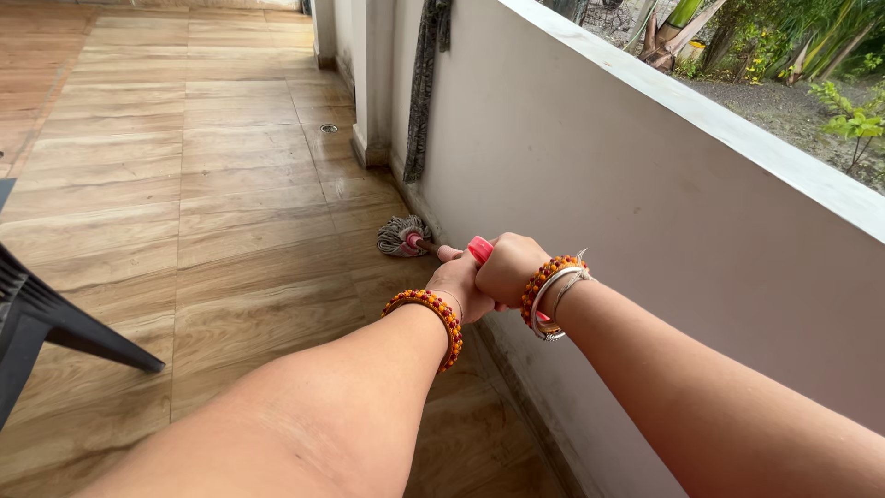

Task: The person mops a tiled floor using a string mop with a pink handle. They move the mop back and forth across the surface, cleaning near the walls and around a dish rack.

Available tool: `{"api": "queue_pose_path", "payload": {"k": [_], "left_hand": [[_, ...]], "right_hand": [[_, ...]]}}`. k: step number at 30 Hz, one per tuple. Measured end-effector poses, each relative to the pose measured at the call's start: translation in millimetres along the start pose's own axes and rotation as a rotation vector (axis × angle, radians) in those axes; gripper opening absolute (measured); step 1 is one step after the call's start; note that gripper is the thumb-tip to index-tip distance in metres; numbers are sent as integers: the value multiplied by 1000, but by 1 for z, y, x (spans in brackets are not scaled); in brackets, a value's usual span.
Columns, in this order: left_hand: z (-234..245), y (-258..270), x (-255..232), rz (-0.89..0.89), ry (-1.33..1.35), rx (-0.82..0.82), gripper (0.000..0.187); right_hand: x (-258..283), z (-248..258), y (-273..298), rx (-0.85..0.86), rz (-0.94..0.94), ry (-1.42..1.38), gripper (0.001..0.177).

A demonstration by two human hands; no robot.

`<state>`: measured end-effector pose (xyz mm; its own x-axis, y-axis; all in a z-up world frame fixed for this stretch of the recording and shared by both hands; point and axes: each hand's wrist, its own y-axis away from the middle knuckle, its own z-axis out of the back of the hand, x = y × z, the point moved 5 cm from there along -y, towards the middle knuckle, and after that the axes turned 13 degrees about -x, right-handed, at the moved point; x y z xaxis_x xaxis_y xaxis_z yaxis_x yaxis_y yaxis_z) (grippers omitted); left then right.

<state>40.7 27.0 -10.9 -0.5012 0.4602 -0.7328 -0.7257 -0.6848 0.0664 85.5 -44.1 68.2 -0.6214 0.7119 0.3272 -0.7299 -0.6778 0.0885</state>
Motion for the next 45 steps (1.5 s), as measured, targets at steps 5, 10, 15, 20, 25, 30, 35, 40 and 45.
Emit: {"api": "queue_pose_path", "payload": {"k": [5, 10, 15, 20, 25, 30, 35, 40, 45], "left_hand": [[-29, 85, -44, -10, 75, -53, 38], [-56, 168, -91, -95, 90, -190, 44], [-64, 198, -150, -582, -188, -510, 32], [-63, 206, -175, -520, -101, -433, 29], [-64, 198, -165, -517, -111, -392, 39], [-59, 168, -151, -554, -289, -366, 33], [-28, 127, -138, -362, 83, -261, 43], [26, 66, -148, -398, 79, -426, 37], [54, 9, -146, -589, 136, -565, 30]], "right_hand": [[-57, 8, 57, 31, 6, 108, 24], [-103, 42, 138, 27, -18, 138, 23], [-110, 112, 208, 29, 10, 7, 20], [-108, 149, 240, -5, -37, 71, 22], [-105, 137, 233, -35, -6, 42, 22], [-91, 123, 202, -70, 28, 13, 27], [-55, 133, 158, -92, 76, -84, 24], [-2, 171, 110, -212, 170, -65, 29], [35, 194, 77, -286, 202, -24, 30]]}}
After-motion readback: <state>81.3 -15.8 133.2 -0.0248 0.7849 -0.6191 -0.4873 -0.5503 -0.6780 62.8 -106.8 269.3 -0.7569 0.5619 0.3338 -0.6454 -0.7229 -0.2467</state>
